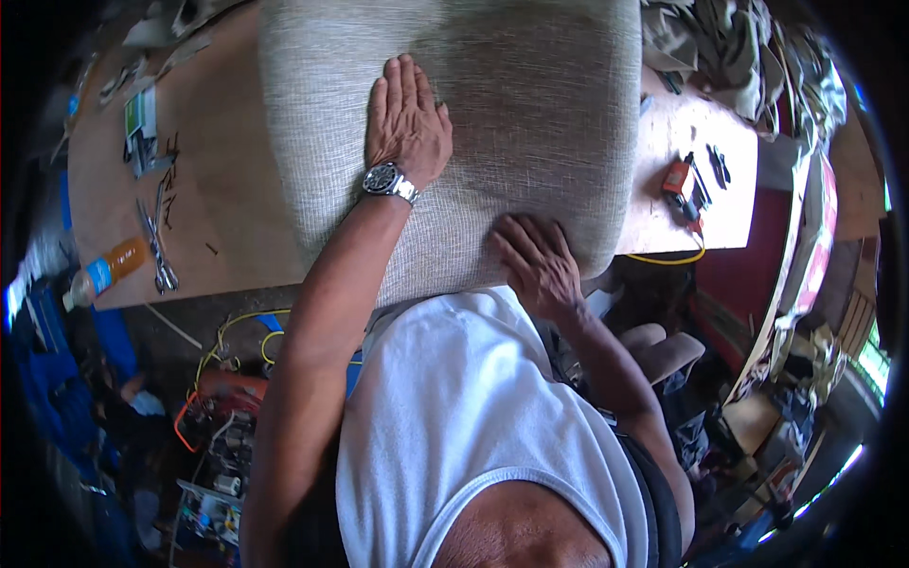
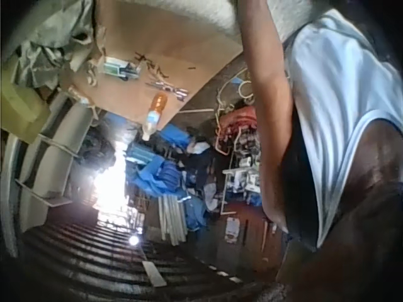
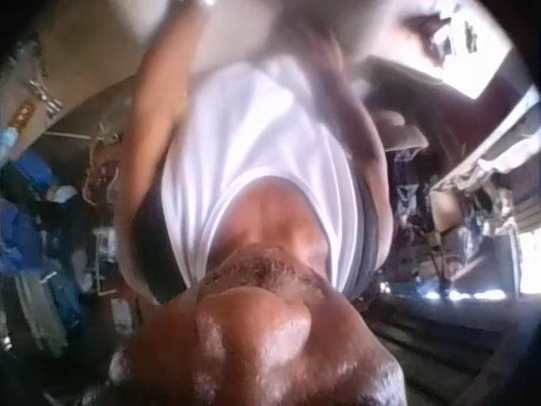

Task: The person wraps a piece of beige fabric around a wooden chair back frame. They smooth the fabric by hand, use a staple gun to secure it to the wood, and trim the excess material with scissors. The process involves repeated adjustments and stapling to ensure the fabric is taut and properly aligned.

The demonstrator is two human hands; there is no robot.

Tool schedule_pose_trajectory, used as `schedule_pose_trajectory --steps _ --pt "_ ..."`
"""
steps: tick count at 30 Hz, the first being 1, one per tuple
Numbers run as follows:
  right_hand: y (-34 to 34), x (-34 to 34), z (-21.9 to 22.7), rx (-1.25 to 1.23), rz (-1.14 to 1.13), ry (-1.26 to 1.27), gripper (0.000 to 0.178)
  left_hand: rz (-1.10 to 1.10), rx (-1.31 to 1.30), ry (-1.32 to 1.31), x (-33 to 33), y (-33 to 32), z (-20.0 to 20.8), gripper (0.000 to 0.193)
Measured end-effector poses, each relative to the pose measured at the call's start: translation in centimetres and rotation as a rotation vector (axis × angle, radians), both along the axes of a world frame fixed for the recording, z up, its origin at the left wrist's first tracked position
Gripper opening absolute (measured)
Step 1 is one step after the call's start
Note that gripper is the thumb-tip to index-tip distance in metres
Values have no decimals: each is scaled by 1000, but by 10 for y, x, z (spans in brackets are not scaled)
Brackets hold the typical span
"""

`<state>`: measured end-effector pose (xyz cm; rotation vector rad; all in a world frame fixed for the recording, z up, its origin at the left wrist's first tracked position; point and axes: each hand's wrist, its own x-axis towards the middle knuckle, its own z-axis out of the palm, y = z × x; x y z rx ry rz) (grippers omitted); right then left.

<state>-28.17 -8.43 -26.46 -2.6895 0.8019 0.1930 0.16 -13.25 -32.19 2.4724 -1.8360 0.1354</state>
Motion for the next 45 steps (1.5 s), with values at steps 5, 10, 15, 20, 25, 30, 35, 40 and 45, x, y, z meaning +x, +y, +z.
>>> schedule_pose_trajectory --steps 5,10,15,20,25,30,35,40,45 --pt "-43 40 -11 -87 38 -171 44 -10 -39 -6 -4 1 1 64" --pt "-102 81 -24 -252 54 -276 44 -64 -73 2 -6 1 3 61" --pt "-157 107 -38 -280 116 -325 47 -244 -328 156 -4 11 8 45" --pt "-188 152 -51 -197 19 -141 58 -266 -221 308 -14 12 1 43" --pt "-205 189 -48 -166 -17 -71 59 -136 18 78 -17 0 21 61" --pt "-216 200 -51 -228 -34 -155 59 -152 126 112 -13 -12 34 61" --pt "-222 196 -78 -283 -83 -488 62 -269 -199 53 68 -106 76 50" --pt "-223 199 -71 -252 -118 -422 66 -428 -260 -331 100 -195 81 27" --pt "-227 199 -59 -259 -128 -244 66 -505 -394 -161 75 -191 70 3"
